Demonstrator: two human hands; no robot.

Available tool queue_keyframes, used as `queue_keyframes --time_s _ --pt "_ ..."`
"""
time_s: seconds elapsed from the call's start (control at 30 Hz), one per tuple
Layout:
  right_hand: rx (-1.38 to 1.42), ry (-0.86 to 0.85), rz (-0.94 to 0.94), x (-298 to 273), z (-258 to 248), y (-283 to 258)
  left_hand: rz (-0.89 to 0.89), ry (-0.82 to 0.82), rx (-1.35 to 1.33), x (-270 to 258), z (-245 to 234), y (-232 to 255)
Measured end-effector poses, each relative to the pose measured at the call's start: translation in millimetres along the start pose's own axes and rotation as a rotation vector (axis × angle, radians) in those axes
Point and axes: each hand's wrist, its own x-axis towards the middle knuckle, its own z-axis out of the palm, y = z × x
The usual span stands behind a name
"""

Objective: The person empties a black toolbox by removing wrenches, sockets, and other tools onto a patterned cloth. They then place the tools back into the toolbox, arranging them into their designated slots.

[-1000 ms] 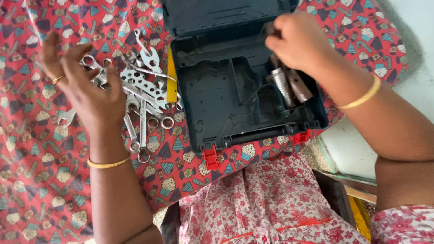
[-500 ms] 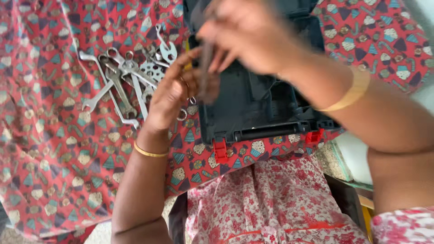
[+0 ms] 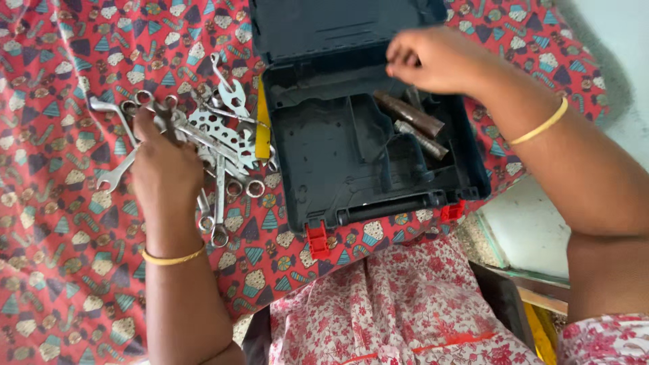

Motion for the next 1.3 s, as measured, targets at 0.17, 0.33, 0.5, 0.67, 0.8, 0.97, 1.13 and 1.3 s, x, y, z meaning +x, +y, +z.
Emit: queue_keyframes --time_s 0.17,0.33,0.5,0.67,0.8,0.97,1.13,1.3 --pt "-0.167 -0.215 -0.009 -36 31 15 0.355 0.325 0.019 -8 2 -3" --pt "-0.068 -0.234 0.094 -60 35 1 0.330 0.169 -0.300 -3 18 1" --pt "-0.219 -0.183 0.177 -58 37 -24 0.392 0.196 -0.323 5 24 -4" --pt "-0.159 -0.372 0.174 -32 42 1 0.446 0.209 -0.288 7 33 -6" --pt "-0.171 -0.499 0.142 -16 50 28 0.394 0.164 -0.326 12 27 -9" --pt "-0.043 -0.394 0.256 -15 62 40 0.344 0.118 -0.344 14 24 -5" --pt "-0.187 -0.197 0.312 -21 61 16 0.365 0.125 -0.339 12 18 -1" --pt "0.063 0.167 0.206 -22 18 2 0.369 0.106 -0.390 6 15 4"
